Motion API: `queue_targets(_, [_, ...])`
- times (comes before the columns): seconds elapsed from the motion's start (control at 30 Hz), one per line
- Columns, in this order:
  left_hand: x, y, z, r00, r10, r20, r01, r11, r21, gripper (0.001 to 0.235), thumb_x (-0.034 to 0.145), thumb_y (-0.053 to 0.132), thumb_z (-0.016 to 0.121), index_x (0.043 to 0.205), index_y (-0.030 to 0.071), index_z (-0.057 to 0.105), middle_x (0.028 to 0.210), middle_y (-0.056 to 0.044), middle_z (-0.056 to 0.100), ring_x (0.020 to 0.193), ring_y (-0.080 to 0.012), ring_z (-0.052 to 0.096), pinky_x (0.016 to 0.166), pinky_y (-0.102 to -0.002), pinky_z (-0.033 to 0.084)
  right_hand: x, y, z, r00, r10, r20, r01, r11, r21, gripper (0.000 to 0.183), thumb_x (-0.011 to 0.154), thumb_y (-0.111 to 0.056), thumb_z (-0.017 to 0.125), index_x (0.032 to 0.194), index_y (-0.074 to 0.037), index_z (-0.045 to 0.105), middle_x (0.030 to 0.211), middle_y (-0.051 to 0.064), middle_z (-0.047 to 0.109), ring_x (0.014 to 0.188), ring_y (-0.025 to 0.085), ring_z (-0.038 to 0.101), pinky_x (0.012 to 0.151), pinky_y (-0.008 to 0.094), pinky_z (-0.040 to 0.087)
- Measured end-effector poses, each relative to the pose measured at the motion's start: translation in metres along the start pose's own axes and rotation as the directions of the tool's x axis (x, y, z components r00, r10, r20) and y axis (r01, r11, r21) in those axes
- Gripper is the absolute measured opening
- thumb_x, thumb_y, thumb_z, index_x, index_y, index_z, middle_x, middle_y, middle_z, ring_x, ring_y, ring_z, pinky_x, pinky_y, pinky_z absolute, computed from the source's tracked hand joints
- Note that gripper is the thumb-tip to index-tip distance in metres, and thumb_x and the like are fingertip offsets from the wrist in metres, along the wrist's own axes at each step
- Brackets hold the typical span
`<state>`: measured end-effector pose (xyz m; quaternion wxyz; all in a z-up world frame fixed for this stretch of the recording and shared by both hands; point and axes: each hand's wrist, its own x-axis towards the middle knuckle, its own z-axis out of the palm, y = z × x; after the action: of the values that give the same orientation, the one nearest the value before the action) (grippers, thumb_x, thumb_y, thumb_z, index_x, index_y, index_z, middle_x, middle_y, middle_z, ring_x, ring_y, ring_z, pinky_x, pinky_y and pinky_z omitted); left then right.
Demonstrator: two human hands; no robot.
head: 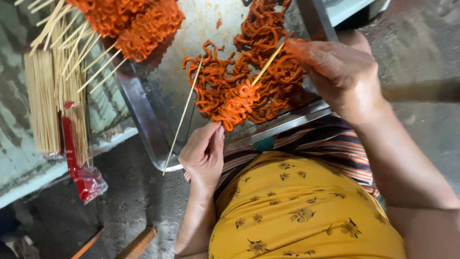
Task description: The person threads pieces of food onto wooden skewers by hand, picking them from a metal tray and sliding them onto the sticks one by one.
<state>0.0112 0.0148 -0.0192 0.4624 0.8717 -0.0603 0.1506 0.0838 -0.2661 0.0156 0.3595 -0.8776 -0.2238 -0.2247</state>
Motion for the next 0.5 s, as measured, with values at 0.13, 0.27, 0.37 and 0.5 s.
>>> queue_targets(0.13, [0.002,0.003,0.003,0.997,0.074,0.002,-0.074,0.997,-0.017,0.016,0.096,-0.002,0.077,0.111,-0.001,0.072,0.094,-0.011,0.074,0.078,-0.0134,0.068,0.069,-0.024,0.052,0.014,-0.003,0.015,0.95,0.303,-0.07,-0.219,0.812,0.541,0.02,0.101,0.007,0.067,0.119,-0.001,0.069,0.113,0.015,0.074,0.105,0.02,0.075,0.096,0.033,0.063])
queue_targets(0.27, [0.0,0.0,0.003,0.999,0.044,-0.006,-0.044,0.998,-0.034,0.017,0.094,-0.003,0.078,0.111,-0.001,0.073,0.093,-0.011,0.074,0.074,-0.0119,0.066,0.064,-0.023,0.05,-0.002,0.008,0.032,0.857,0.493,0.152,-0.306,0.247,0.92,0.013,0.11,-0.003,0.067,0.122,-0.003,0.069,0.114,0.013,0.076,0.104,0.02,0.078,0.092,0.033,0.068])
queue_targets(0.37, [0.001,-0.001,0.004,0.999,0.051,-0.016,-0.051,0.998,-0.046,0.017,0.094,-0.003,0.078,0.111,0.0,0.074,0.094,-0.011,0.075,0.074,-0.0106,0.066,0.063,-0.022,0.049,0.0,0.011,0.046,0.799,0.543,0.26,-0.29,-0.03,0.957,0.015,0.109,-0.005,0.068,0.123,-0.002,0.067,0.113,0.011,0.073,0.099,0.019,0.074,0.09,0.032,0.066])
queue_targets(0.5, [0.001,0.0,0.004,0.997,0.079,-0.013,-0.079,0.997,-0.004,0.016,0.095,-0.003,0.078,0.11,0.0,0.073,0.094,-0.01,0.074,0.075,-0.0101,0.067,0.064,-0.021,0.05,-0.007,0.022,0.05,0.759,0.559,0.334,-0.304,-0.15,0.941,0.018,0.109,-0.008,0.069,0.125,0.0,0.068,0.113,0.013,0.074,0.088,0.015,0.069,0.082,0.025,0.059])
